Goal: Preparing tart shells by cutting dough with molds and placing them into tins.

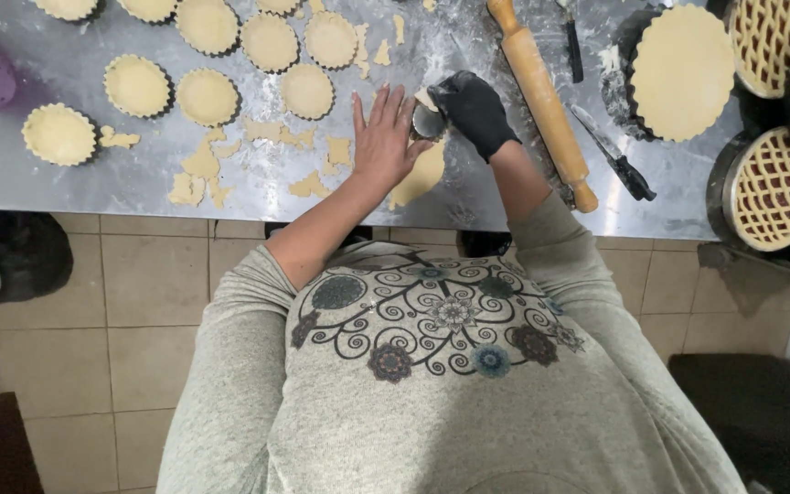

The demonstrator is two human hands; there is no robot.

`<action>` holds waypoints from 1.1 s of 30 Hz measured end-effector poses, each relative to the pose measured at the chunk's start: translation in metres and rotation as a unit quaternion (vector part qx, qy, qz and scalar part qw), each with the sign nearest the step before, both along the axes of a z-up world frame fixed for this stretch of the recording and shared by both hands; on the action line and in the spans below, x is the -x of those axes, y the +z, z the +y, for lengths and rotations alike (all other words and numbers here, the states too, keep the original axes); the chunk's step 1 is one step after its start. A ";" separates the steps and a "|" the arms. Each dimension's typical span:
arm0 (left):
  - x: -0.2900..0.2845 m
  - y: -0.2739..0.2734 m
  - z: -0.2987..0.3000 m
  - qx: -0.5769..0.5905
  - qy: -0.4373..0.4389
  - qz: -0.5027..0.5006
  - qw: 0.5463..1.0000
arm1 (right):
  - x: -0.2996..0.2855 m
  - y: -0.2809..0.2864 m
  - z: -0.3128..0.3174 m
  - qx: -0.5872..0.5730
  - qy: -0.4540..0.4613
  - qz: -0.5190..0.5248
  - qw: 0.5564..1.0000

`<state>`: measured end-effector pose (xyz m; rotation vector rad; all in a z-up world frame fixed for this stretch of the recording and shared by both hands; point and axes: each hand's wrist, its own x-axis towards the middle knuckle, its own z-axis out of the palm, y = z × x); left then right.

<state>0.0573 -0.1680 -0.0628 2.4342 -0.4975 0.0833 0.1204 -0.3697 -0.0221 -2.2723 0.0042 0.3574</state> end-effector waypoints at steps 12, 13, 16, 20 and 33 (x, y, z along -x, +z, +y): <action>0.002 -0.007 0.006 0.041 0.014 -0.018 0.999 | -0.010 -0.022 -0.020 0.120 0.115 -0.062 0.984; 0.002 -0.006 0.008 0.034 0.014 -0.017 0.999 | -0.001 -0.008 -0.015 0.054 0.133 -0.052 0.988; -0.001 0.001 0.015 0.036 0.003 -0.004 0.999 | 0.035 0.022 0.008 -0.023 0.121 -0.047 0.991; -0.005 0.020 0.029 0.038 -0.021 0.027 0.999 | 0.072 0.028 0.029 0.015 0.048 -0.086 0.995; 0.010 0.037 0.040 0.301 0.076 0.278 0.909 | 0.101 0.020 0.022 0.096 0.174 -0.387 0.900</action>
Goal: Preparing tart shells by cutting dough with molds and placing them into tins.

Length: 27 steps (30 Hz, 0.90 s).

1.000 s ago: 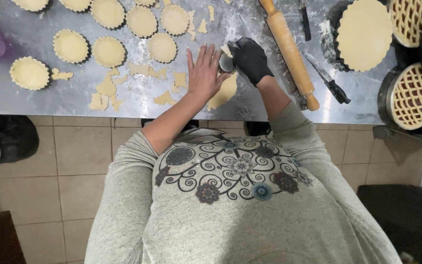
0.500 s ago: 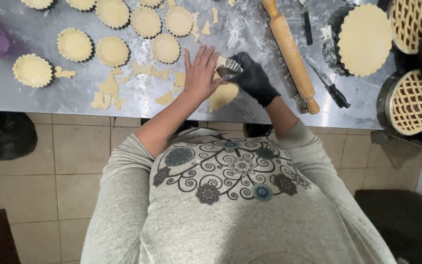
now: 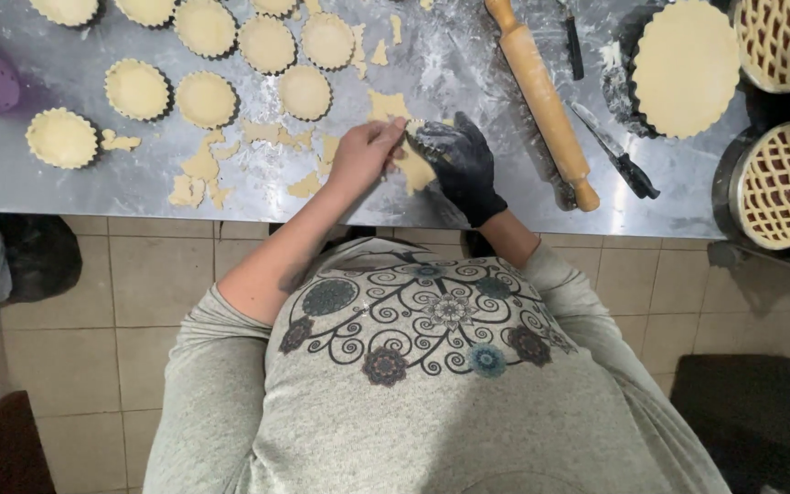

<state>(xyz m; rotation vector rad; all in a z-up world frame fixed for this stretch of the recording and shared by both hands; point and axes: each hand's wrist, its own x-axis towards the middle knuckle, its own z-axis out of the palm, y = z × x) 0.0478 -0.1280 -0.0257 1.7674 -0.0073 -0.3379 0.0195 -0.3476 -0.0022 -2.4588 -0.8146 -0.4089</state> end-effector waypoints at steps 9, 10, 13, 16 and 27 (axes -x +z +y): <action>-0.003 -0.021 -0.014 0.298 -0.009 0.254 0.920 | 0.015 0.033 0.005 0.089 -0.013 0.056 0.994; -0.004 -0.011 -0.010 0.303 -0.002 0.261 0.916 | 0.015 0.033 0.001 0.048 -0.018 0.078 0.996; 0.003 -0.006 -0.013 0.302 0.006 0.246 0.921 | 0.017 0.024 -0.013 -0.045 -0.053 0.142 0.987; 0.007 -0.005 -0.020 0.290 0.008 0.203 0.935 | 0.007 -0.009 -0.028 -0.113 -0.073 0.196 0.971; 0.007 -0.004 -0.007 0.249 0.046 0.107 0.962 | -0.010 -0.058 -0.047 -0.375 -0.069 0.452 0.806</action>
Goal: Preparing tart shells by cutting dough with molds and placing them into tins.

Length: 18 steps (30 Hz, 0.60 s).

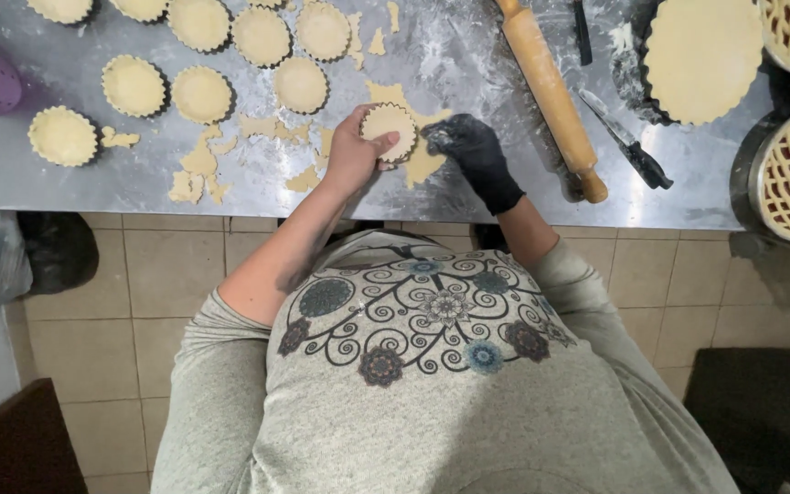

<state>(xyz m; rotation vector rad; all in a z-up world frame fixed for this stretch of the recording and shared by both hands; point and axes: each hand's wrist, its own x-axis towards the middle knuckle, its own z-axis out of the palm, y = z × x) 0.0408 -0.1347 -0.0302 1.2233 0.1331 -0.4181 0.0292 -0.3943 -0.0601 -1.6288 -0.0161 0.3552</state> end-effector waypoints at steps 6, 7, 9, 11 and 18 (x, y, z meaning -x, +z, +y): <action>0.001 -0.006 0.002 -0.016 -0.004 0.018 1.000 | -0.007 0.079 0.019 0.473 0.022 -0.392 0.789; 0.002 -0.004 -0.001 -0.032 -0.008 0.011 0.999 | -0.009 0.085 0.029 0.447 0.018 -0.402 0.799; 0.004 0.002 -0.005 -0.048 -0.015 0.005 0.999 | -0.011 0.084 0.047 0.423 0.011 -0.410 0.808; 0.005 0.012 -0.005 -0.115 -0.041 -0.044 0.992 | -0.011 0.069 0.063 0.384 0.048 -0.323 0.863; 0.003 -0.002 0.005 -0.173 -0.067 -0.061 0.981 | -0.017 0.073 0.081 0.401 0.057 -0.328 0.853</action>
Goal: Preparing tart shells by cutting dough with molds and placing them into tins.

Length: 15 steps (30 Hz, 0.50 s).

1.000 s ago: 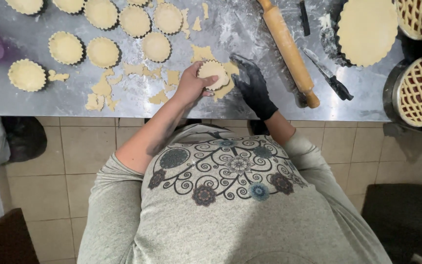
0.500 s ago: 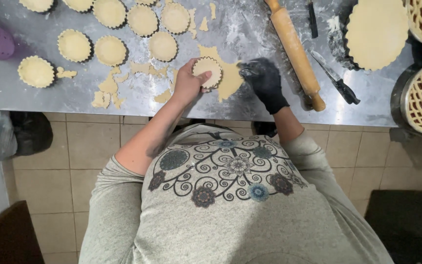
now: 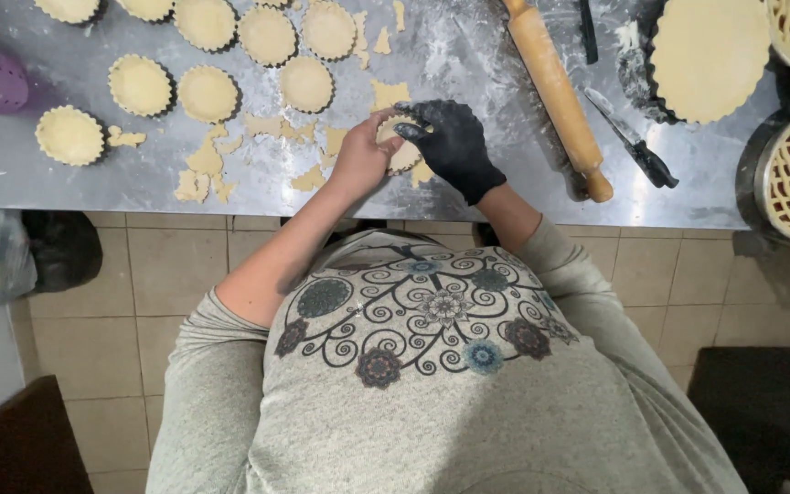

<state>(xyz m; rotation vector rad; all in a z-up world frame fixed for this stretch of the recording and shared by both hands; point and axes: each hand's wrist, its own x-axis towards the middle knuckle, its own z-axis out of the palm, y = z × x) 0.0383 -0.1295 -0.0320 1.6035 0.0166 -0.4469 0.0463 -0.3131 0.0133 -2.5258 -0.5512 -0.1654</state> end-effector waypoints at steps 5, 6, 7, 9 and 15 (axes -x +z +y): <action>0.000 -0.025 0.006 -0.071 0.044 -0.457 0.885 | -0.003 -0.024 0.001 0.037 -0.003 0.000 0.999; 0.001 0.005 0.008 -0.070 0.043 -0.459 0.885 | -0.003 -0.029 -0.003 0.038 -0.005 -0.001 0.999; 0.002 0.034 0.010 -0.041 0.031 -0.206 0.977 | -0.003 -0.034 -0.006 0.058 -0.003 -0.023 0.998; 0.009 0.058 0.013 -0.005 0.010 0.063 0.998 | 0.000 -0.040 -0.009 0.078 0.002 -0.043 0.996; 0.006 0.026 0.021 -0.012 -0.029 0.020 0.999 | -0.002 0.016 0.006 0.043 -0.012 -0.016 0.999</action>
